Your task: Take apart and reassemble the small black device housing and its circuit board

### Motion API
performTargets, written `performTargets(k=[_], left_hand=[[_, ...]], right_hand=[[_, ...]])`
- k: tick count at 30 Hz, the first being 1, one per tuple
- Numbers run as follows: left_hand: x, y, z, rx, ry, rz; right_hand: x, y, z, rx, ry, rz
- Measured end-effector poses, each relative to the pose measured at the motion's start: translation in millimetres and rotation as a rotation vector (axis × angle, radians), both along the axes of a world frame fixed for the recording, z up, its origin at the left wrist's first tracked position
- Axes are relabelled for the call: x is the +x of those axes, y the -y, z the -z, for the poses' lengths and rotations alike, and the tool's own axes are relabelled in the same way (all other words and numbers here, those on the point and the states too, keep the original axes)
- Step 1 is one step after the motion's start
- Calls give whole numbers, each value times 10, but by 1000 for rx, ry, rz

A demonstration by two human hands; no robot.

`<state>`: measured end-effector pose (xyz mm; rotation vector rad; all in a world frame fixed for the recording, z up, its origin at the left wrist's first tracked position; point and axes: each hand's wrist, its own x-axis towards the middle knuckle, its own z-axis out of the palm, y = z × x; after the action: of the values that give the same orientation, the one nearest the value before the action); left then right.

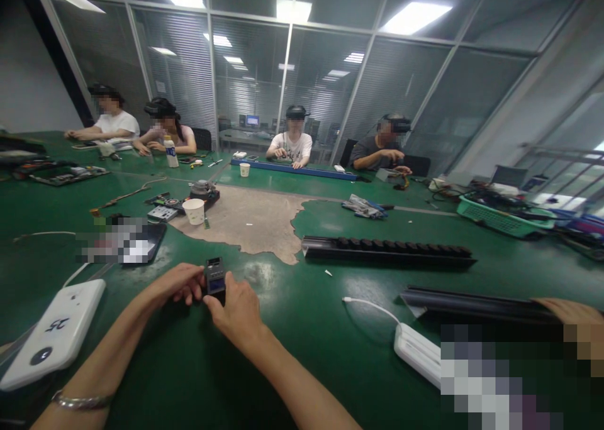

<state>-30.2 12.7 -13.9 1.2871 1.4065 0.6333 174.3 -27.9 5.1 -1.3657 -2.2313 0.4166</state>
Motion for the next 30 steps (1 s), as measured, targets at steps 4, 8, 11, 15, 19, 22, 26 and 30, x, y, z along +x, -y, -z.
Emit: performTargets(k=[4,8,11,15,19,22,26,30], left_hand=[[8,-1,-5,16,6,-8],[20,10,-42,19,10,-15],[23,6,-44,3,25,-34],[10,-13,-2,-6,35,-29],[-3,-11,10,-12,37,-25],[-3,2,-7,-19,39,-33],[5,5,-10,-10,36,-30],[6,0,-2,-12,27,-40]], right_hand=[[-74,11,5,18,7,37],[-150,21,44,27,-2,84],[-195,11,97,38,-19,121],[-223,-5,95,56,-75,133],[-187,-29,-56,75,-153,129],[-93,-63,-171,106,-213,111],[122,-114,-145,137,-223,126],[315,-120,59,112,-158,197]])
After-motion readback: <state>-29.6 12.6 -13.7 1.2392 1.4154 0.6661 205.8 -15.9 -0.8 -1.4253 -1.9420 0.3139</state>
